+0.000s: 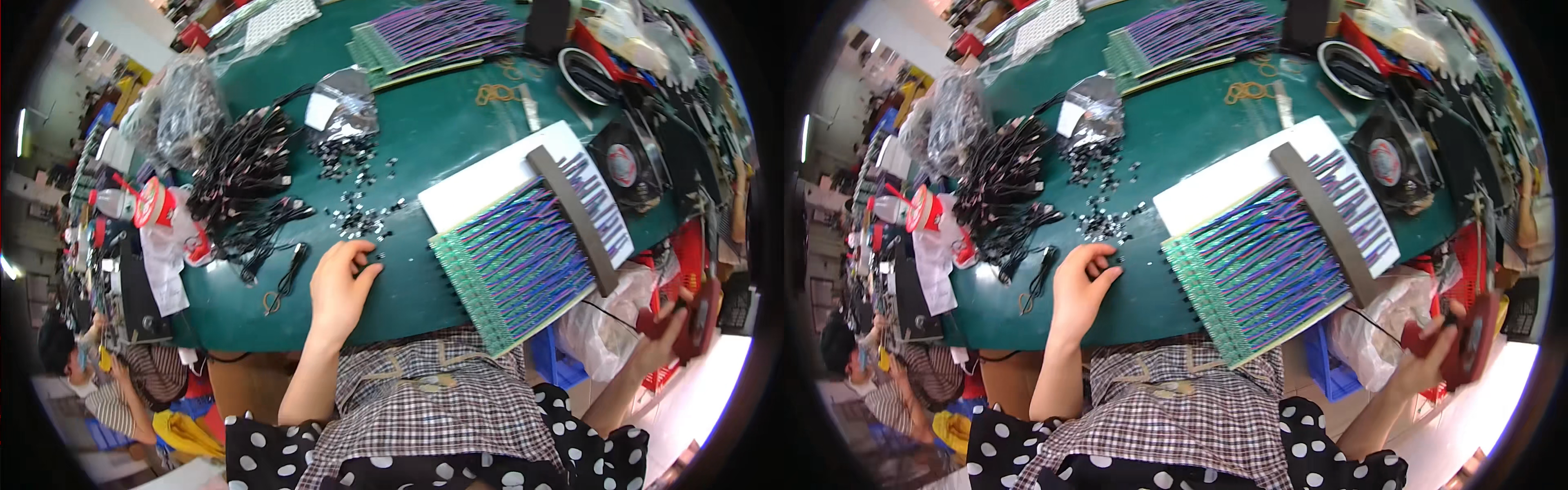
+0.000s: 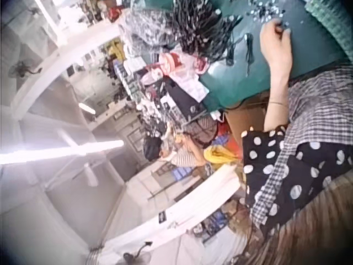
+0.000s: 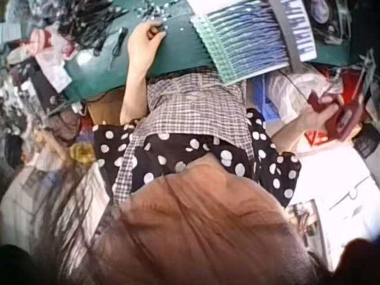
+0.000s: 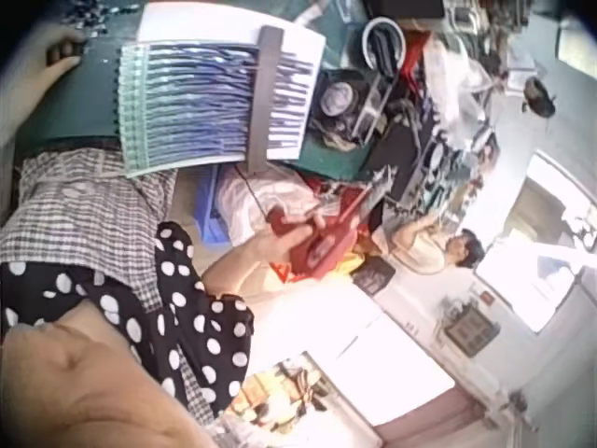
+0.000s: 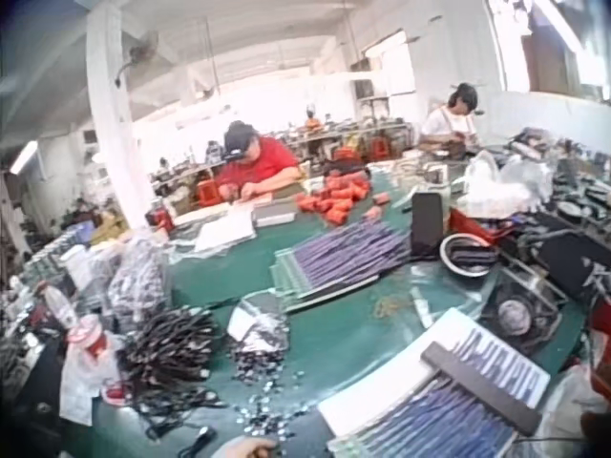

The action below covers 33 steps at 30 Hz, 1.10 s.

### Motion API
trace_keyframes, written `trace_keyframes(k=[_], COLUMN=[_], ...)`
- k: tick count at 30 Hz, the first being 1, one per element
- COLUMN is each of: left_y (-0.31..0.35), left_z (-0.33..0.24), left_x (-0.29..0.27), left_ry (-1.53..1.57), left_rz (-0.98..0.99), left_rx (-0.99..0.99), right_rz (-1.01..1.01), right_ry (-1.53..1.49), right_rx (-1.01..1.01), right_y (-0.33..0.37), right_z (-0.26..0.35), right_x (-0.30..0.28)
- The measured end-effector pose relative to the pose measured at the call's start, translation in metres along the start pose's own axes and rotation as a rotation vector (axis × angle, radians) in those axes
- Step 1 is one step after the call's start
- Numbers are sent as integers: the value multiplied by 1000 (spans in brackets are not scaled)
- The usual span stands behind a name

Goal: The person solders and assembles small electronic components and wires onto a green circuit board, using a soldering iron to attach the components and rubber bands to secure them.

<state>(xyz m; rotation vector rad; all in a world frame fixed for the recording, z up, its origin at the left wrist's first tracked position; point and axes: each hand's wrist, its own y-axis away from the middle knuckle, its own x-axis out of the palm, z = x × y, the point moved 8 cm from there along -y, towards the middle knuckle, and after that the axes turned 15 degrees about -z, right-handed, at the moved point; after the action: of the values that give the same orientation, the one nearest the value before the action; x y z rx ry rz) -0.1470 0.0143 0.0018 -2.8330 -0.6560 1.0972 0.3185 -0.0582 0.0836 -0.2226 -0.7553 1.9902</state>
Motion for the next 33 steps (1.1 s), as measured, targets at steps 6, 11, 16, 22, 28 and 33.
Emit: trace_keyframes(k=[6, 11, 16, 22, 28, 33], left_y=[0, 19, 90, 114, 122, 113], left_z=[-1, -24, -39, -49, -52, -61], left_x=[-3, 1, 39, 54, 66, 60], left_ry=[-91, 139, 789, 868, 888, 677], left_rz=[-24, 123, 473, 545, 524, 444], left_rx=[127, 105, -561, -759, -745, -534], right_rz=[90, 302, 730, 775, 911, 1036], right_ry=[-99, -93, 37, -105, -53, -21], right_rx=[88, 262, 756, 1029, 1187, 1316], right_y=[23, 67, 127, 146, 155, 159], right_z=[8, 9, 7, 11, 2, -8], right_x=[-20, -30, -17, -14, -31, -38])
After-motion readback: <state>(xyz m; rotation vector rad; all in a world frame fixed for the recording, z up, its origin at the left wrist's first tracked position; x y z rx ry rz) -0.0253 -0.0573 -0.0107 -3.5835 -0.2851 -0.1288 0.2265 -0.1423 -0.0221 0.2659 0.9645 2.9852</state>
